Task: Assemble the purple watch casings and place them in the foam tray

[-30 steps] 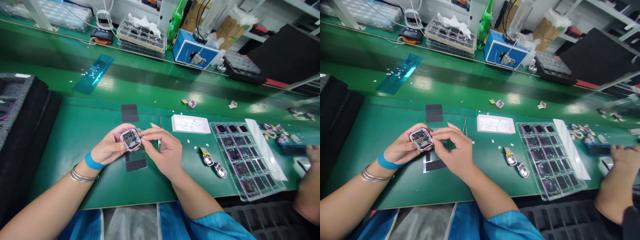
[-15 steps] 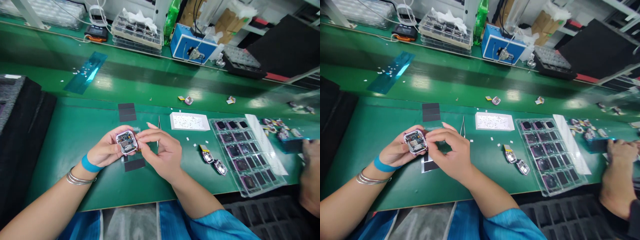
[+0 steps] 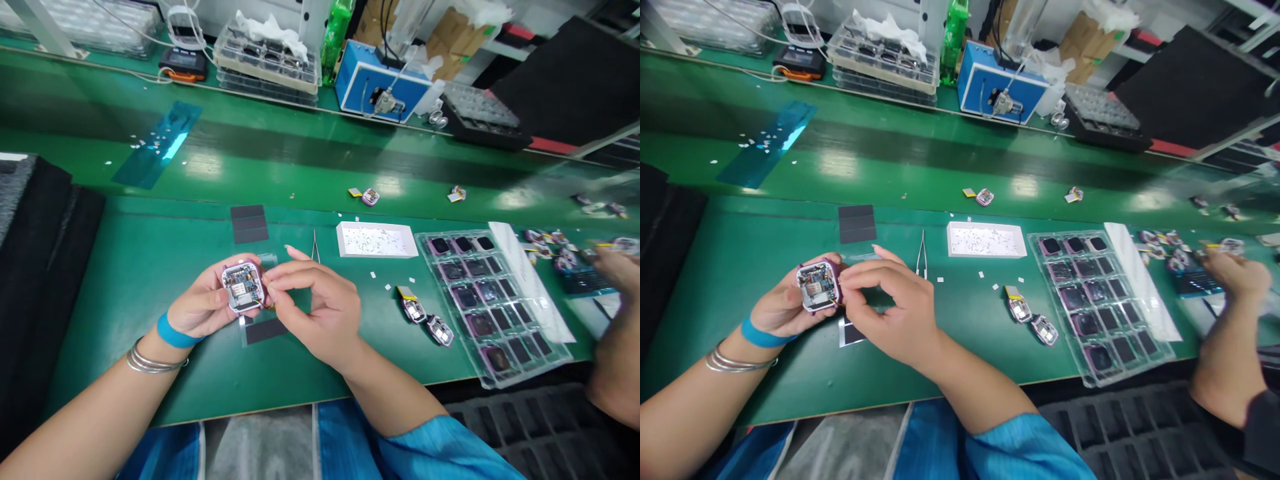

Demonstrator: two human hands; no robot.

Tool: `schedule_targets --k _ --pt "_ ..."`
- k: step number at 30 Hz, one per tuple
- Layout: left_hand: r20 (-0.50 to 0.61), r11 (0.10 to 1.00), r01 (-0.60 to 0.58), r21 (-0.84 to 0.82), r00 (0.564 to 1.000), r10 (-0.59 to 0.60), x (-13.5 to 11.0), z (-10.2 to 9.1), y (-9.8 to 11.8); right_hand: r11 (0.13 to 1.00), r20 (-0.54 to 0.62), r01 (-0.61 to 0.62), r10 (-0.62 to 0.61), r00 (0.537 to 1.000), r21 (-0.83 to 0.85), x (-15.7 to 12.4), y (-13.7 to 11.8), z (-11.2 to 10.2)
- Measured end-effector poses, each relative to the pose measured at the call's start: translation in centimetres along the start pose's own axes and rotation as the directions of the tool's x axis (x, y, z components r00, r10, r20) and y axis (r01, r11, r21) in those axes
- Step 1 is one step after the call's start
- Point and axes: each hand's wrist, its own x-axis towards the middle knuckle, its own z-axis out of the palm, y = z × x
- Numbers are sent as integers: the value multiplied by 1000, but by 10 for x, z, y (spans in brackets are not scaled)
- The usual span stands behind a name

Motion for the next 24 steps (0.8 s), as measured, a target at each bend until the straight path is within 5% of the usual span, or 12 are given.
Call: schedule_targets --k 13,24 --pt "34 998 -50 26 998 49 0 -2 -2 998 37 -44 46 998 -48 0 3 1" --pt "-51 951 -172 257 980 191 5 -1 -3 988 34 -66 72 997 -143 -1 10 2"
